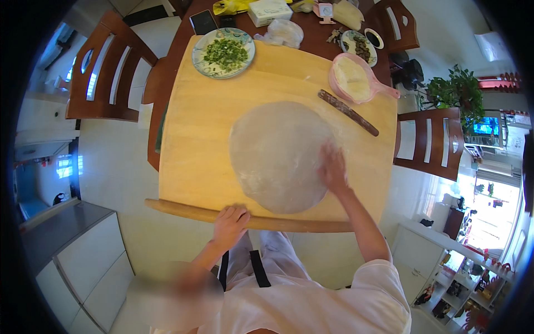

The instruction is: The person rolls a piece of dough on a wooden table using a rolling pin. They repeatedly flatten and rotate the dough, occasionally dusting it with flour from a nearby container. The person briefly walks to the living room to retrieve a tissue and wipe the rolling pin before returning to continue rolling the dough.

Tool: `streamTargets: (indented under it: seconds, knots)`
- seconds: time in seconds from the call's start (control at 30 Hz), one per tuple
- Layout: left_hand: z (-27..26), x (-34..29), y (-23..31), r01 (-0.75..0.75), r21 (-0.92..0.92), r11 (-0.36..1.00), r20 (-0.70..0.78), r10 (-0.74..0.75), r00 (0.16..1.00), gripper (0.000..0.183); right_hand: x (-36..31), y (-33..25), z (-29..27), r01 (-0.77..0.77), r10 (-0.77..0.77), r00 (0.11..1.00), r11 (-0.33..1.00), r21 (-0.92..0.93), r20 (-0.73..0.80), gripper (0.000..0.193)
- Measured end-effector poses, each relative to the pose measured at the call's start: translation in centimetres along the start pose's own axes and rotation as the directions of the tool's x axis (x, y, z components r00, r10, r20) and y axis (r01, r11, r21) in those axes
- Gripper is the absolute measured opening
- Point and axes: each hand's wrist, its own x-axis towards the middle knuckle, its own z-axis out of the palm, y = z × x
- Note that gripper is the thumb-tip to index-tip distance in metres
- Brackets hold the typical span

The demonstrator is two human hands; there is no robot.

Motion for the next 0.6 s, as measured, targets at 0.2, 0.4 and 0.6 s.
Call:
streamTargets:
  seconds: [0.2,0.4,0.6]
  knots:
    - [0.0,0.3,-0.5,-0.015,0.015,1.0,0.032,0.014,0.999,0.044,11.8,-7.9,2.6,-0.13,0.12,0.992,0.931,0.34,0.05,0.071]
    - [-2.0,1.2,-0.6,0.008,0.035,0.999,0.066,-0.01,0.998,0.038,2.0,-16.5,-0.8,0.54,-0.578,0.815,0.788,0.296,0.05,0.069]
    - [-3.5,8.1,-1.7,-0.129,0.121,0.984,-0.028,0.133,0.991,0.044,-4.4,-8.8,-6.7,0.066,-0.215,0.954,0.829,0.556,0.209,0.053]
